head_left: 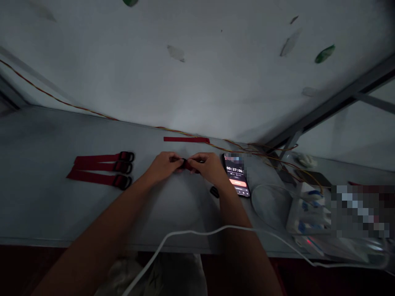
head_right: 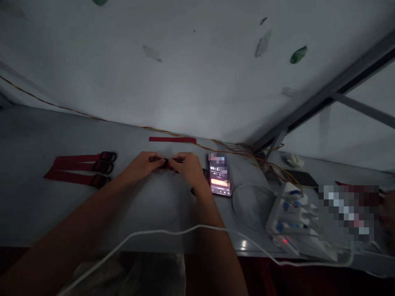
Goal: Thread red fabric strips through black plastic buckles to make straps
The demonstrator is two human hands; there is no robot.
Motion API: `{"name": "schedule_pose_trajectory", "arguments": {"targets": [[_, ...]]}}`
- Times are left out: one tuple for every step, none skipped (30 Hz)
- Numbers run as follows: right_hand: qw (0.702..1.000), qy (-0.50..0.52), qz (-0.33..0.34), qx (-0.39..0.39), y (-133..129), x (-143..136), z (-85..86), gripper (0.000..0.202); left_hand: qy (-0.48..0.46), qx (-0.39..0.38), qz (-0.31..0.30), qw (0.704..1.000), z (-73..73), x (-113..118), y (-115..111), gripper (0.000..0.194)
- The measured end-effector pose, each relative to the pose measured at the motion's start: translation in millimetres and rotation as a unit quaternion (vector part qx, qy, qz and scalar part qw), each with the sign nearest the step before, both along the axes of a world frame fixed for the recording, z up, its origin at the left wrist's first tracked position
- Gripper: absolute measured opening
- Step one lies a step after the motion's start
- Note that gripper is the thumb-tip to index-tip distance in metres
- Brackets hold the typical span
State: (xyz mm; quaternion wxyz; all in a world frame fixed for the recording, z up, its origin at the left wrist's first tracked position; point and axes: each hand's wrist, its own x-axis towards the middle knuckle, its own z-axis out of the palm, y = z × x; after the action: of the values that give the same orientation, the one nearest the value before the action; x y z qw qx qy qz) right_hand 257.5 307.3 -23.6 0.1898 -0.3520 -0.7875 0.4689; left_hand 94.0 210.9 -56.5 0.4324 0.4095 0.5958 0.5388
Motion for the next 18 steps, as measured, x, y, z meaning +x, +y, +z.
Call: {"name": "schedule_pose_trajectory", "arguments": {"targets": [[1.000,0.001,-0.001,-0.007,0.3,-0.1,-0.7,0.021,0.003,-0.001,-0.003,1.000,-0.2,-0.1,0.1,0.024],[1.000,0.001,-0.003,-0.015,0.4,-0.1,-1.0,0.022,0.006,-0.001,-0.004,1.000,-0.2,-0.2,0.2,0.024],[1.000,0.003,-0.004,-0.022,0.4,0.0,-1.0,0.022,0.012,-0.001,-0.004,1.000,-0.2,-0.2,0.4,0.024],[1.000,0.007,-0.005,-0.029,0.3,0.2,-0.7,0.022,0.019,-0.001,-0.003,1.000,0.0,-0.3,0.5,0.023],[0.999,0.015,-0.006,-0.033,0.0,0.5,-0.2,0.022,0.025,-0.002,-0.002,1.000,0.2,-0.4,0.7,0.022],[0.999,0.026,-0.006,-0.036,-0.2,0.8,0.3,0.022,0.030,-0.003,0.000,1.000,0.6,-0.5,0.8,0.022],[0.999,0.035,-0.005,-0.036,-0.5,1.0,0.7,0.023,0.036,-0.004,0.000,0.999,1.1,-0.5,0.8,0.021],[0.999,0.042,-0.004,-0.033,-0.7,1.1,0.8,0.023,0.042,-0.005,0.000,0.999,1.6,-0.5,0.8,0.021],[0.999,0.043,-0.004,-0.027,-0.8,1.0,0.5,0.023,0.044,-0.006,-0.001,0.999,1.9,-0.5,0.6,0.020],[0.999,0.041,-0.004,-0.019,-0.8,0.7,-0.2,0.023,0.043,-0.005,-0.002,0.999,2.2,-0.4,0.4,0.020],[0.999,0.034,-0.003,-0.009,-0.6,0.3,-1.1,0.022,0.044,-0.006,-0.004,0.999,2.2,-0.4,0.2,0.020],[1.000,0.027,-0.003,0.001,-0.4,-0.3,-2.3,0.021,0.044,-0.006,-0.006,0.999,2.0,-0.3,0.0,0.020],[1.000,0.021,-0.001,0.008,-0.1,-0.8,-3.6,0.021,0.046,-0.007,-0.006,0.999,1.6,-0.3,-0.2,0.020],[1.000,0.018,-0.001,0.011,0.2,-1.3,-4.9,0.021,0.049,-0.006,-0.008,0.999,1.1,-0.3,-0.4,0.020],[1.000,0.018,0.001,0.012,0.6,-1.7,-6.1,0.021,0.051,-0.003,-0.011,0.999,0.7,-0.3,-0.5,0.021],[1.000,0.020,0.003,0.012,1.0,-1.8,-7.1,0.022,0.049,0.003,-0.017,0.999,0.5,-0.2,-0.6,0.023],[1.000,0.022,0.003,0.013,1.5,-1.8,-7.9,0.022,0.040,0.010,-0.024,0.999,0.7,-0.2,-0.7,0.024],[1.000,0.025,0.003,0.016,2.1,-1.7,-8.5,0.023,0.026,0.017,-0.029,0.999,1.4,-0.1,-0.8,0.026]]}}
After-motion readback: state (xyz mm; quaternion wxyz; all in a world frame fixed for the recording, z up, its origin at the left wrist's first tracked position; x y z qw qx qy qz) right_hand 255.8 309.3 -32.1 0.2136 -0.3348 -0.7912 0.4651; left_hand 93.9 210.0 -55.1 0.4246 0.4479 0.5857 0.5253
